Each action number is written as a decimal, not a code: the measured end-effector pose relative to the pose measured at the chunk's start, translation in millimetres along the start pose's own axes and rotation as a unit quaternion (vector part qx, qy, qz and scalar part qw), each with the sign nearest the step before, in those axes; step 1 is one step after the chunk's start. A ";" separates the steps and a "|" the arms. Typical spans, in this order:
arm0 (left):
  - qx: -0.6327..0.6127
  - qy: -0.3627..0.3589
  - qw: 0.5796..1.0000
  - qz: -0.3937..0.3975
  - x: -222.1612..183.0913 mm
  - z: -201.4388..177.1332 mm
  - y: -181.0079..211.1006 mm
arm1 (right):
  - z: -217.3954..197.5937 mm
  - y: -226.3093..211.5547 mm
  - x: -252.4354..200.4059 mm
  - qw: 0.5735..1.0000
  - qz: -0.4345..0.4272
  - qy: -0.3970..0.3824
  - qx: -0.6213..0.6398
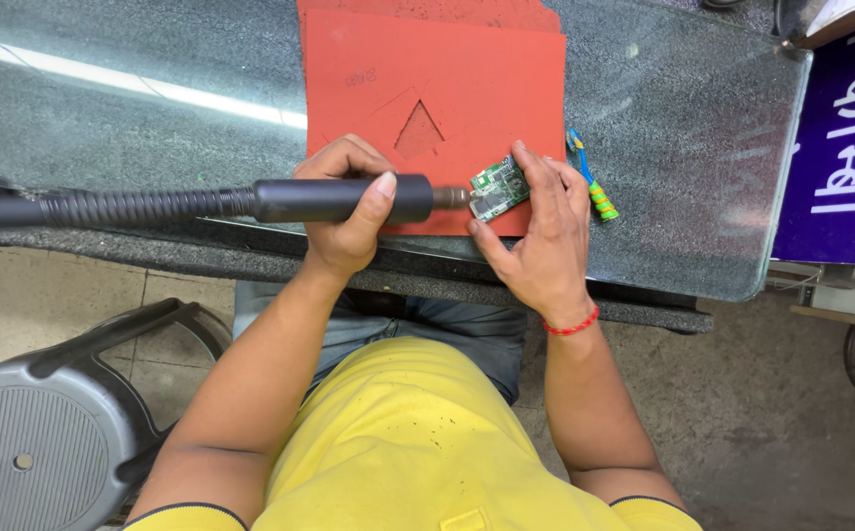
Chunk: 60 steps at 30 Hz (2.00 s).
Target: The person heats a circuit board with a heat gun while holding it in place on a red surface, then sets the heat gun down.
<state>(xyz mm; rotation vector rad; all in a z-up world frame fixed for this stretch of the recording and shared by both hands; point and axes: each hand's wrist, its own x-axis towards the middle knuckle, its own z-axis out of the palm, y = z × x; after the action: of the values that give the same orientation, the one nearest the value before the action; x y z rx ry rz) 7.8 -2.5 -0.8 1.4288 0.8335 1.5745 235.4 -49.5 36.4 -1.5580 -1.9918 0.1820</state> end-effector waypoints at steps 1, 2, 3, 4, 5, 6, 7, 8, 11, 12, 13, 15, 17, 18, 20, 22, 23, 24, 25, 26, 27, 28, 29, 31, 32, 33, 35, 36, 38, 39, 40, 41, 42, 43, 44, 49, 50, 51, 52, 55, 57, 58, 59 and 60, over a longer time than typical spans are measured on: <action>0.001 0.001 1.000 0.001 0.9 0.8 0.1 | -3.2 2.3 -0.5 1.000 -0.002 -0.019 0.011; 0.018 -0.004 1.000 0.017 1.8 1.1 0.5 | -5.4 4.0 -1.2 0.999 -0.004 -0.039 0.021; 0.035 -0.009 0.999 0.034 3.0 0.9 1.1 | -7.1 5.6 -1.3 0.999 -0.004 -0.039 0.022; 0.035 -0.009 0.999 0.033 4.0 -1.1 2.5 | -9.8 7.5 -2.4 0.998 -0.022 -0.056 0.018; 0.013 -0.071 0.997 0.018 5.3 -4.9 4.3 | -11.6 9.2 -3.4 0.996 -0.040 -0.072 0.013; -0.009 -0.133 0.991 0.004 6.2 -6.4 5.6 | -12.5 10.9 -4.1 0.997 -0.038 -0.073 0.013; -0.011 -0.134 0.991 0.002 6.1 -4.3 6.0 | -13.1 12.7 -4.6 0.996 -0.041 -0.080 0.018; 0.005 -0.090 0.996 -0.002 4.8 -1.4 6.3 | -13.4 14.2 -6.4 0.995 -0.044 -0.088 0.024; 0.024 -0.068 0.997 0.014 4.8 -0.9 8.7 | -10.5 16.4 -9.2 0.997 -0.026 -0.032 0.062; 0.027 -0.091 0.995 0.033 5.6 -1.8 9.3 | -9.8 16.8 -9.6 0.997 -0.027 -0.032 0.062; 0.028 -0.091 0.995 0.034 6.5 -2.0 9.1 | -8.8 16.6 -10.1 0.998 0.011 -0.012 0.069; 0.029 -0.107 0.994 0.016 5.3 -3.5 8.9 | -7.3 16.1 -10.8 0.996 0.048 0.005 0.078; 0.007 -0.089 0.996 0.005 5.5 -3.4 6.7 | -7.7 16.6 -10.7 0.997 0.006 0.011 0.073; -0.018 -0.073 0.997 -0.004 5.8 -2.5 5.4 | -7.8 17.0 -10.4 0.997 0.008 0.012 0.073; 0.004 -0.092 0.996 0.003 5.8 -5.3 4.7 | -8.0 18.7 -9.5 0.998 -0.020 0.000 0.060; 0.026 -0.110 0.994 0.012 4.1 -2.5 3.5 | -8.1 19.3 -9.7 0.997 -0.023 -0.004 0.068; 0.030 -0.050 0.998 0.013 1.8 2.6 2.9 | -8.2 19.4 -9.6 0.997 -0.029 -0.009 0.077; 0.034 0.010 0.999 0.015 0.6 4.7 3.2 | -7.8 19.3 -9.1 0.996 -0.030 -0.008 0.078; 0.035 0.010 0.999 0.015 0.8 3.7 4.2 | -7.3 19.3 -8.9 0.996 -0.029 -0.008 0.079; 0.051 -0.020 0.998 0.022 1.6 2.4 5.2 | -7.1 19.6 -8.8 0.997 -0.027 -0.007 0.079; 0.067 -0.049 0.996 0.029 2.6 1.3 6.1 | -6.2 19.7 -8.8 0.997 -0.027 -0.006 0.079; 0.067 -0.049 0.996 0.028 3.8 -0.3 6.8 | -4.9 19.0 -9.9 0.996 -0.015 0.008 0.085; 0.051 -0.088 0.994 0.032 6.0 -2.7 6.9 | -3.7 18.1 -10.7 0.996 -0.003 0.021 0.091; 0.028 -0.120 0.992 0.034 2.5 -1.9 7.4 | -1.6 15.6 -11.8 0.996 -0.005 0.025 0.088; 0.005 -0.088 0.996 0.012 2.2 -2.2 7.7 | 0.4 13.7 -10.4 0.996 -0.004 0.040 0.086; -0.020 -0.055 0.998 -0.010 1.8 -2.3 7.8 | -0.6 12.1 -9.7 0.996 -0.003 0.042 0.082; -0.029 -0.065 0.997 -0.011 1.0 -3.4 6.5 | -4.9 10.1 -8.1 0.999 -0.013 0.013 0.028; -0.034 -0.073 0.997 -0.019 -0.4 -5.7 5.9 | -7.3 10.2 -6.9 0.999 -0.010 0.014 0.028; -0.058 -0.089 0.994 -0.022 -1.0 -10.1 3.1 | -11.3 12.1 -3.7 0.996 -0.064 -0.024 0.050; -0.081 -0.103 0.991 -0.023 -1.9 -10.7 1.9 | -12.5 12.1 -3.5 0.997 -0.061 -0.024 0.051; -0.081 -0.108 0.990 -0.026 -2.6 -9.7 1.1 | -13.8 12.1 -3.8 0.996 -0.068 -0.036 0.046; -0.114 -0.052 0.991 -0.039 -4.2 -7.5 0.9 | -14.7 12.5 -3.8 0.995 -0.075 -0.049 0.041; -0.147 0.003 0.988 -0.053 -4.8 -5.3 0.5 | -14.2 12.5 -4.3 0.996 -0.068 -0.045 0.040; -0.147 -0.004 0.987 -0.056 -4.1 -5.3 0.4 | -12.5 12.2 -4.6 0.997 -0.062 -0.038 0.034; -0.119 -0.013 0.991 -0.054 -3.5 -6.9 0.8 | -10.7 11.7 -5.6 0.998 -0.056 -0.032 0.028; 0.000 -0.052 0.999 -0.010 -6.0 -6.2 -0.4 | -2.4 7.5 -7.4 0.999 -0.019 0.021 0.032; 0.004 -0.015 1.000 -0.002 -7.5 -3.7 -1.3 | -1.7 7.3 -7.1 0.999 -0.015 0.027 0.030; 0.006 0.002 1.000 0.002 -7.3 -3.9 -1.4 | -0.3 7.0 -6.5 0.999 -0.013 0.028 0.031; 0.008 0.019 1.000 0.005 -7.6 -3.7 -1.3 | 0.8 7.0 -6.7 0.999 0.000 0.038 0.024; 0.013 -0.034 0.999 -0.008 -5.5 -6.1 0.1 | 2.9 5.2 -9.5 0.998 0.016 0.060 0.000; 0.037 -0.034 0.999 0.019 -6.4 -5.9 0.7 | 1.8 4.3 -10.4 0.997 0.021 0.072 -0.017; 0.039 -0.039 0.998 0.020 -5.9 -5.2 -0.1 | 0.3 4.6 -9.9 0.998 0.007 0.066 -0.007; 0.016 -0.003 1.000 0.001 -6.1 -3.0 -1.3 | -1.2 4.6 -9.2 0.998 -0.006 0.061 0.002; -0.007 0.035 0.999 -0.019 -6.6 -1.8 -1.7 | -3.0 4.8 -8.6 0.998 -0.003 0.064 0.004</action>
<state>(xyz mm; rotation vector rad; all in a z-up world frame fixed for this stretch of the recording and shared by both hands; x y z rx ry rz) 6.3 -7.5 -5.5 1.3476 0.8842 1.6069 242.2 -56.7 33.5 -1.5199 -1.8950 0.0851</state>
